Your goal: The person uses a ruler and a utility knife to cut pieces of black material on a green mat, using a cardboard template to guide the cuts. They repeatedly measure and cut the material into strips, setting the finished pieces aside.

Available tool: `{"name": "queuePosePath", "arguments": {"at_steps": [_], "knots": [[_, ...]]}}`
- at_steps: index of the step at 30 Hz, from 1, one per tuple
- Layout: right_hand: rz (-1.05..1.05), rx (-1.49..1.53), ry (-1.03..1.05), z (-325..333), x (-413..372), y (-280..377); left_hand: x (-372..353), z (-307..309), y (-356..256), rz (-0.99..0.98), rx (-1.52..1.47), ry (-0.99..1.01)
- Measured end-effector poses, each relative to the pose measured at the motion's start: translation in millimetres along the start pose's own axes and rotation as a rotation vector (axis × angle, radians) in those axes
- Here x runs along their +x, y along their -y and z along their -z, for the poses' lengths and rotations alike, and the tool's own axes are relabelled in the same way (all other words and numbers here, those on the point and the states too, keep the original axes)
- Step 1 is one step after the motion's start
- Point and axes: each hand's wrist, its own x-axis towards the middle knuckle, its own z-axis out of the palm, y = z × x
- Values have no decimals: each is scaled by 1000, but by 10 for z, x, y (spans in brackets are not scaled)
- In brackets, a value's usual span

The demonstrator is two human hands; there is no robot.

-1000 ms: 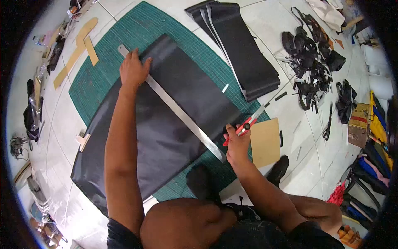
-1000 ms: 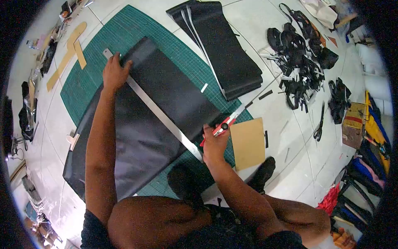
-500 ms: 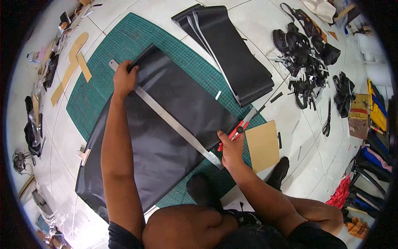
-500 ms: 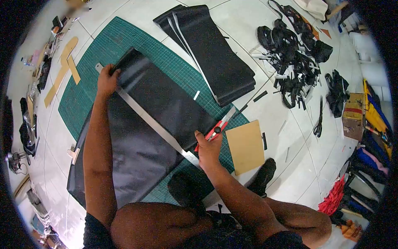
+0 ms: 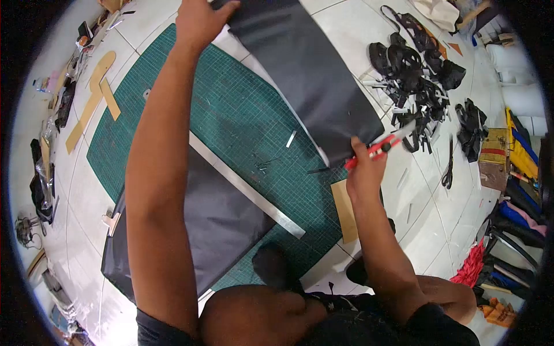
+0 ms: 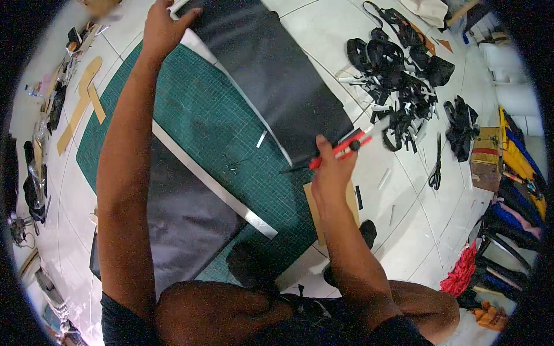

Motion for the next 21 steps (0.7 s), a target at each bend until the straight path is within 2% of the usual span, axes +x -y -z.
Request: {"name": "queuePosePath", "arguments": {"at_steps": [1,2,3,7,8,11,14,17,19,21], "knots": [[-20,24,-6,-19,154,-40,-27,96,-329,146,94,47],[-1,10,-12,-47,273,-105,7,-266,157,-142,206,-167],[18,2,-19,-87,383,-185,-126,-337,213,-148,170,-219],[23,-188,-113,-26,614,-445,-1039,-141,562,152,203,72],[-28,-192,-117,-86,521,-325,-1289,-33,659,213,263,91],[101,-241,-94,41,624,-484,-1907,316,928,412,381,148],[108,-247,-72,61,524,-416,-2337,529,1004,473,480,174],[69,-546,-163,197,190,-374,-2583,544,993,476,578,267],[75,-823,52,459,-235,-578,-2714,475,1118,488,481,238],[-78,-820,425,460,-836,-530,-2778,417,1167,468,500,204]]}}
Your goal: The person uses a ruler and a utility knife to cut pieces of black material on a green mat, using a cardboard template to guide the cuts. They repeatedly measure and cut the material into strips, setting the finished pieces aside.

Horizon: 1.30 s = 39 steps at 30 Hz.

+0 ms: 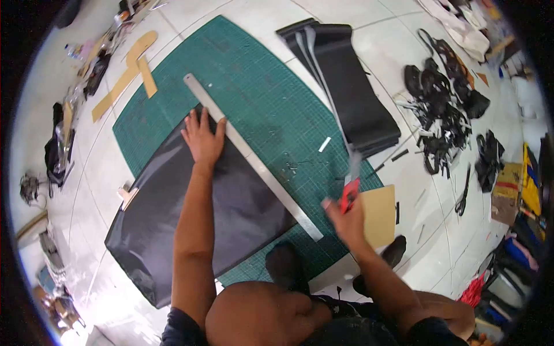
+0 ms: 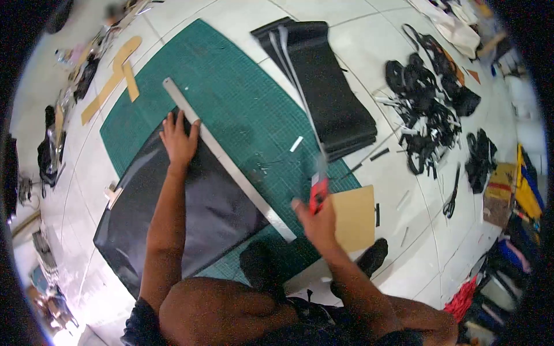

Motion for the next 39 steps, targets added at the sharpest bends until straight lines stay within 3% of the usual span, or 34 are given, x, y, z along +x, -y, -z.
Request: {"name": "queuePosePath", "arguments": {"at_steps": [2,5,9,15,19,23,26,30,39], "knots": [[228,-337,202,-162,-303,-209,-10,-34,17,0,-9,-16],[422,-574,292,-307,-406,-359,50,154,-51,17,-31,54],[364,-538,261,-345,-393,-465,149,416,-75,9,-22,189],[402,-430,417,-377,-636,-513,214,391,98,62,-151,94],[478,-411,467,-534,-921,-606,206,449,313,90,-145,152],[-152,26,298,-608,-954,-295,189,293,451,-73,-131,-22],[-376,572,55,-720,-770,-172,178,322,398,-31,-98,25],[-382,716,-32,-949,-651,-198,208,320,421,-34,-114,44],[-360,714,-125,-1103,-652,-59,245,338,427,-44,-75,40]]}}
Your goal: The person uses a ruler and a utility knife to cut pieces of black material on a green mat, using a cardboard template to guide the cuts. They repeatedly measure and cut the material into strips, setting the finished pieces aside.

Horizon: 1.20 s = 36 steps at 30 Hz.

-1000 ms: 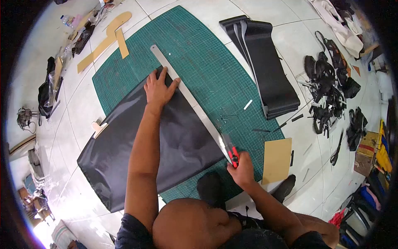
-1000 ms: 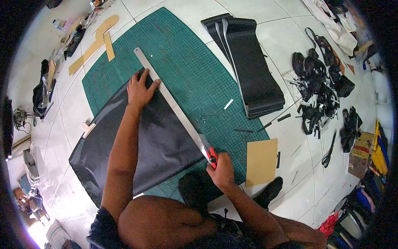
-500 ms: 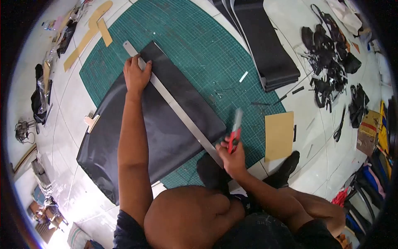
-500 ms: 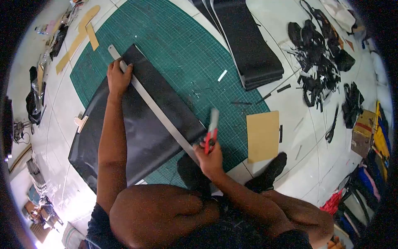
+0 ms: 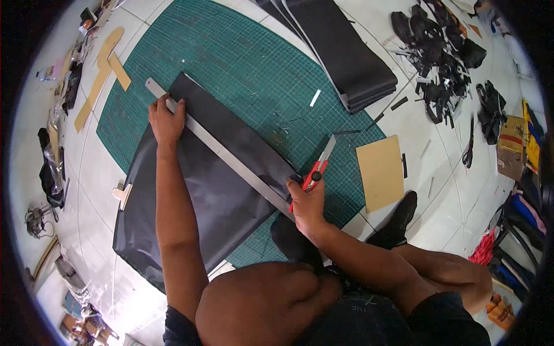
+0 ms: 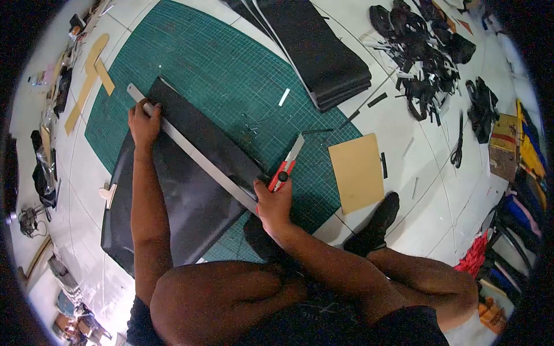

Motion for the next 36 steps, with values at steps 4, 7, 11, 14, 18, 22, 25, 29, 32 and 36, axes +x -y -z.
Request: {"name": "queuePosePath", "arguments": {"at_steps": [4,7,11,14,18,22,25,29,32,36], "knots": [[-50,-25,49,26,-51,104,89,-48,47,-60,16,-63],[-13,-164,96,182,64,26,303,-69,74,-107,83,14],[48,-213,94,209,160,-6,624,-39,121,-132,112,176],[41,-190,95,177,129,36,766,-40,149,-139,199,236],[132,-211,106,216,223,39,854,0,98,-155,194,254],[244,-248,81,255,370,352,1052,-120,-152,-139,141,199],[419,-394,-5,383,682,538,1237,-269,-533,-135,89,100],[441,-437,-49,446,946,789,1294,-367,-990,-110,13,23],[488,-433,-8,547,1045,784,1115,-603,-959,-147,-34,-78],[438,-774,-64,650,638,877,578,-499,-1016,-113,62,-20]]}}
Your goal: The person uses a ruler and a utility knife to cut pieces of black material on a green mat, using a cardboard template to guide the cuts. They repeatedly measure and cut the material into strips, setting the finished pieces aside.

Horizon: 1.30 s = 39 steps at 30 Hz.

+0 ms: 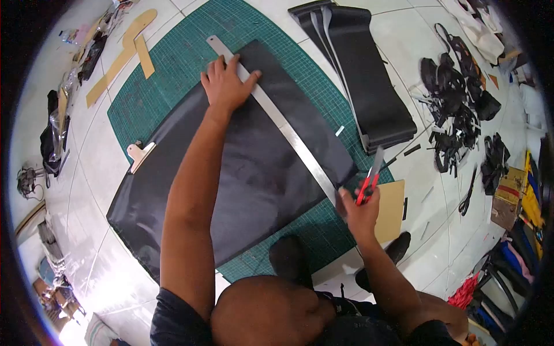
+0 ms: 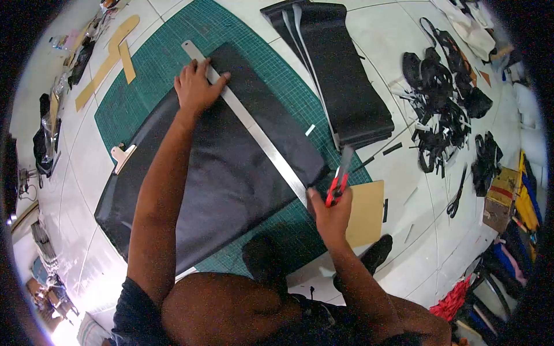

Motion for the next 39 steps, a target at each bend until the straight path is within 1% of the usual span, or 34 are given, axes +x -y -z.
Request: {"name": "queuePosePath", "arguments": {"at_steps": [3,4,7,10,11,13,14,15,17,19,21,23,24,27,30,33,34,35,37,38,39], "knots": [[265,-228,206,-33,-201,-166,-237,14,76,-18,10,59],[523,-366,164,-49,-225,-176,-220,28,101,-9,11,80],[425,-292,236,-119,-297,-259,-233,118,201,10,14,127],[523,-277,322,-166,-432,-301,-390,234,281,41,30,167],[525,-269,345,-176,-465,-290,-440,276,328,59,40,180],[536,-253,404,-191,-522,-244,-515,223,472,23,-16,158],[425,-214,402,-161,-525,-214,-529,208,519,10,-41,148],[346,-225,340,-90,-480,-163,-543,208,545,-3,-66,141],[183,-250,220,152,-284,-118,-532,324,508,4,14,172],[206,-245,-40,458,-10,-302,-543,355,478,20,46,195],[426,-443,-158,834,264,-493,-572,335,523,47,31,199],[379,-474,-201,991,346,-631,-559,343,509,37,16,200],[356,-487,-211,1015,361,-643,-551,339,528,33,-1,200],[252,-561,-105,1115,390,-662,-593,339,604,29,-18,212],[235,-582,-128,1185,424,-785,-596,324,612,20,-41,206],[159,-322,-102,1323,497,-934,-597,346,630,23,-68,195],[180,-165,-152,1328,490,-948,-602,354,629,23,-78,193],[151,-162,-116,1401,495,-935,-606,368,632,32,-90,188],[93,-157,-47,1614,417,-504,-610,378,652,49,-115,177],[23,-163,25,1731,414,-272,-638,418,643,39,-95,204],[22,-50,70,1811,373,-16,-665,495,626,29,-73,230]]}}
